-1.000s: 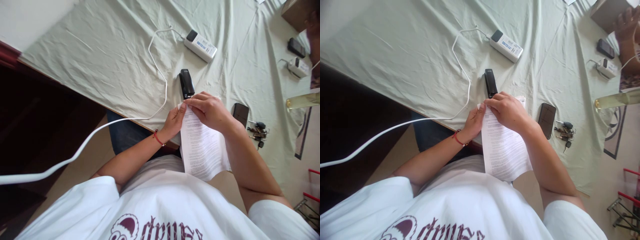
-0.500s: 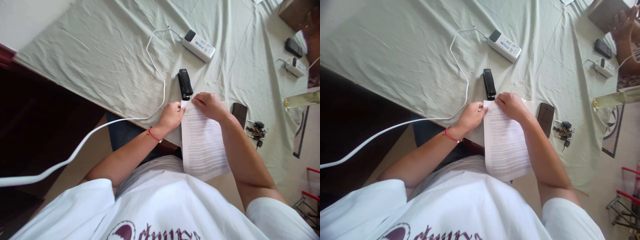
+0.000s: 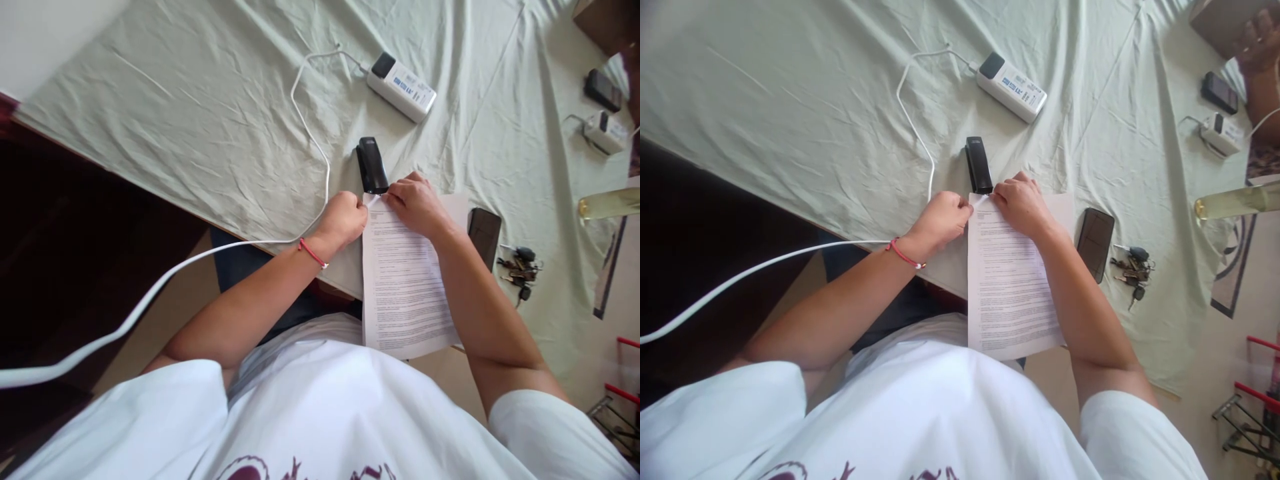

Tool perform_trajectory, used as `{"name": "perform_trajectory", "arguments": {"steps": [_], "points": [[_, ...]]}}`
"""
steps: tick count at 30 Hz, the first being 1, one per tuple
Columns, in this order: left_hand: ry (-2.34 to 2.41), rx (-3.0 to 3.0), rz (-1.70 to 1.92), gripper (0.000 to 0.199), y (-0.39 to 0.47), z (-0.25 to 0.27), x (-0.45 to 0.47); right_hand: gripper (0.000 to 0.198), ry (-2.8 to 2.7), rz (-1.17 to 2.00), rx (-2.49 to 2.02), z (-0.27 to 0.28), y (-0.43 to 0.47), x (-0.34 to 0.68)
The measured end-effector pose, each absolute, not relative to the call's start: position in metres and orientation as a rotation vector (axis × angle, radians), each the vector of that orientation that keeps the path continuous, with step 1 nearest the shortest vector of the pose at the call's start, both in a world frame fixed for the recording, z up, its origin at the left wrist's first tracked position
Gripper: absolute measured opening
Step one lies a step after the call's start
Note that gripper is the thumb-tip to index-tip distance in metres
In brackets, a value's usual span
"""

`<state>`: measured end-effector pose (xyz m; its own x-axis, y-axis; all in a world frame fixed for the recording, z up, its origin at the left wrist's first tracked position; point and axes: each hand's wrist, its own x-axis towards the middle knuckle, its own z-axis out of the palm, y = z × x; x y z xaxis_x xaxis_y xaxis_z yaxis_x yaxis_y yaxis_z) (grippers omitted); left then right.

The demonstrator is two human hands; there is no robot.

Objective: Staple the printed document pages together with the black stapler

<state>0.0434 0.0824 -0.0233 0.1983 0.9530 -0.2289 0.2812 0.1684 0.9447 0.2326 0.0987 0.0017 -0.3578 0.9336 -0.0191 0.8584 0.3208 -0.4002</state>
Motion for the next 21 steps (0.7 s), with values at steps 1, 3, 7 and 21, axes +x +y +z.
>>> {"name": "perform_trajectory", "arguments": {"steps": [1,3,7,21], "points": [[1.32,1.38,0.757,0.047,0.085,-0.023,0.044,0.038,-2.372,0.51,-1.636,0.002,0.099,0.233],[1.337,1.452,0.768,0.045,0.09,-0.022,0.046,0.036,-2.373,0.516,-1.627,0.002,0.101,0.235],[1.455,1.488,0.632,0.039,0.096,-0.016,0.048,0.033,-2.344,0.529,-1.605,-0.002,0.103,0.241],[1.54,1.459,0.494,0.033,0.097,-0.006,0.05,0.048,-2.201,0.046,-1.541,-0.01,0.058,0.203]]}}
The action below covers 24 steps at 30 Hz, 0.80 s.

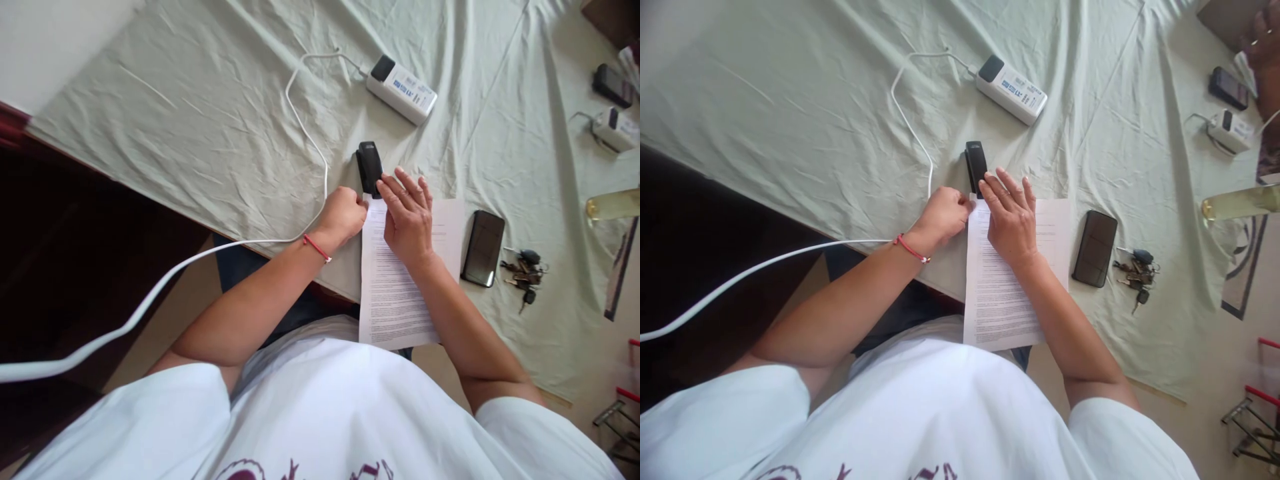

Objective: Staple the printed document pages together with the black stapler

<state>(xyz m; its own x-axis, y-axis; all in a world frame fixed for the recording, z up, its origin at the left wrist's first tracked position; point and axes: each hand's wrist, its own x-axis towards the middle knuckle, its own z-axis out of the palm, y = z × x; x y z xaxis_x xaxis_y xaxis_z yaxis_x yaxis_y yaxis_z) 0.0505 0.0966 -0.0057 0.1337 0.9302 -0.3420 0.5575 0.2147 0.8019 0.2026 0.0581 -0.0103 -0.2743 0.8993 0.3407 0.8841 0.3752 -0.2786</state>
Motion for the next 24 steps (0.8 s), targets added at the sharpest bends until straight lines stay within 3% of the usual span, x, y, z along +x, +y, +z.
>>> {"name": "perform_trajectory", "arguments": {"steps": [24], "points": [[1.427,1.121,0.509,0.034,0.096,-0.001,0.05,0.068,-2.326,0.161,-1.646,-0.02,0.042,0.192]]}}
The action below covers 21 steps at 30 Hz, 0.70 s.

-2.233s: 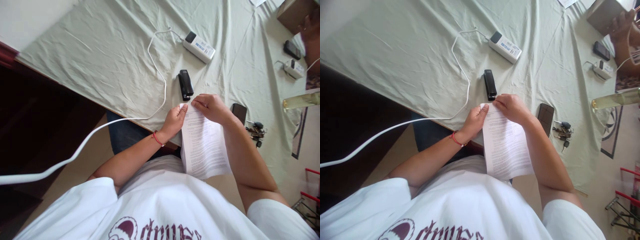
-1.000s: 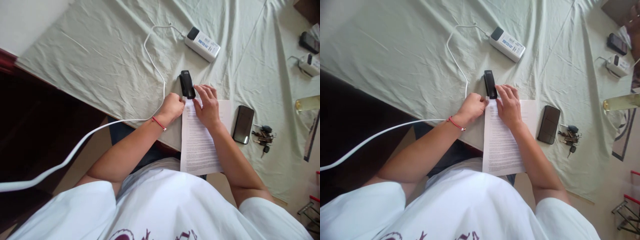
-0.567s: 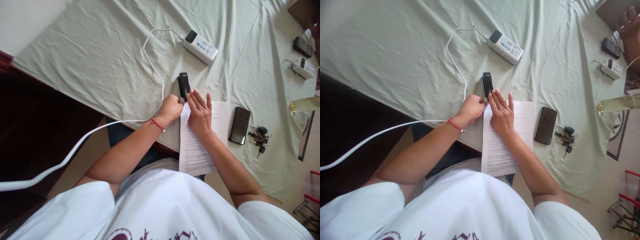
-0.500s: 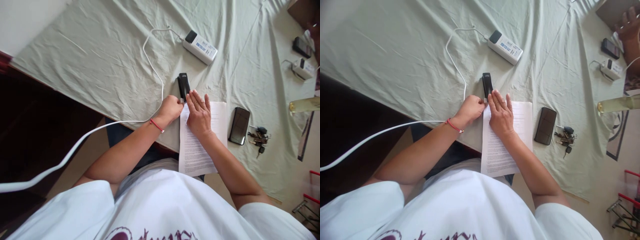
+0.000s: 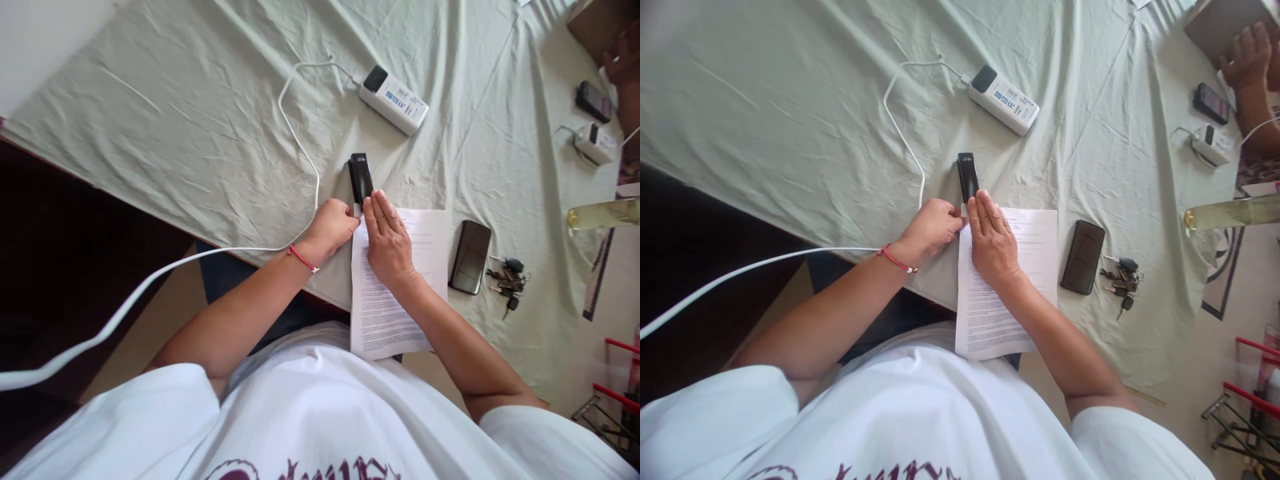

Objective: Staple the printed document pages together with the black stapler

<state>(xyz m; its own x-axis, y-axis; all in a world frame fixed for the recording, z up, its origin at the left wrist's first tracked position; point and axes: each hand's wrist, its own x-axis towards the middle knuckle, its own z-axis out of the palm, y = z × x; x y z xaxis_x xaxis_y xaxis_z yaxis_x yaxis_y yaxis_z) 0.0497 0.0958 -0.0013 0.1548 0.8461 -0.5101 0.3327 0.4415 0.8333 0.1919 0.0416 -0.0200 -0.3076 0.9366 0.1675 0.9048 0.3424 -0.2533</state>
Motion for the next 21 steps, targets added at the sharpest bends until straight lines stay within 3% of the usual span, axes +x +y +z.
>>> {"name": "perform_trajectory", "arguments": {"steps": [7,16,21], "points": [[1.36,0.966,0.439,0.04,0.083,0.012,0.05,0.07,-2.293,0.18,-1.621,-0.025,0.041,0.193],[1.458,1.295,0.404,0.03,0.071,0.007,0.046,0.069,-2.264,0.164,-1.668,-0.011,0.044,0.195],[1.408,1.287,0.468,0.026,0.059,-0.001,0.033,0.055,-2.13,0.125,-1.699,0.003,0.029,0.209]]}}
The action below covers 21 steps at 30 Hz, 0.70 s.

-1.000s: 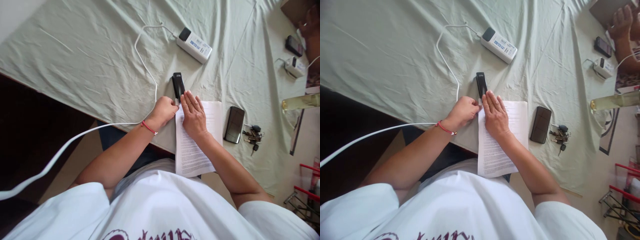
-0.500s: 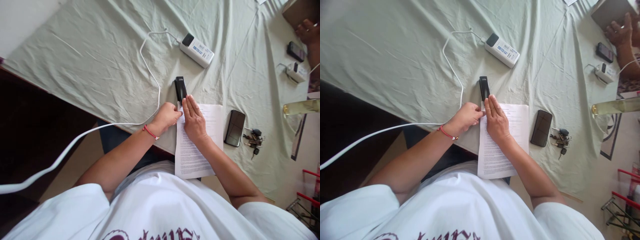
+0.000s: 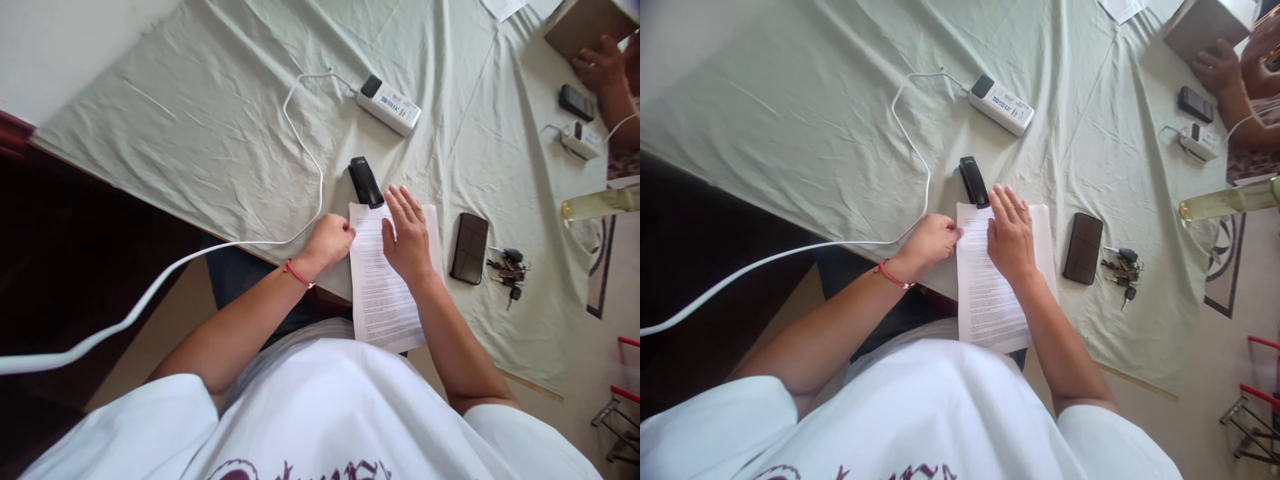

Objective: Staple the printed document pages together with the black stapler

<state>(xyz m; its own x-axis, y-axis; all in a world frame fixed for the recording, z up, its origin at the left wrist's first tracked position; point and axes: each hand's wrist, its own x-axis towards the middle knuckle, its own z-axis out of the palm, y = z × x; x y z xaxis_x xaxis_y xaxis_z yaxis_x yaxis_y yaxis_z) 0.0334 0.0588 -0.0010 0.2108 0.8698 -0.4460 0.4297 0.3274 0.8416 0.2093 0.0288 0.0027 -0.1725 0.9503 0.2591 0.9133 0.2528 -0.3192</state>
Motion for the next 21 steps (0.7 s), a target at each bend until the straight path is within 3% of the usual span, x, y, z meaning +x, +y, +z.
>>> {"name": "perform_trajectory", "arguments": {"steps": [7,16,21], "points": [[1.331,1.066,0.583,0.026,0.037,-0.004,0.013,0.052,-1.714,-0.05,-1.997,-0.01,-0.023,0.274],[1.267,1.005,0.65,0.022,0.027,-0.003,0.006,0.048,-1.305,0.507,-2.174,0.004,-0.082,0.287],[1.288,0.906,0.631,0.023,0.022,0.005,0.006,0.053,-1.221,0.609,-2.244,0.013,-0.088,0.288]]}}
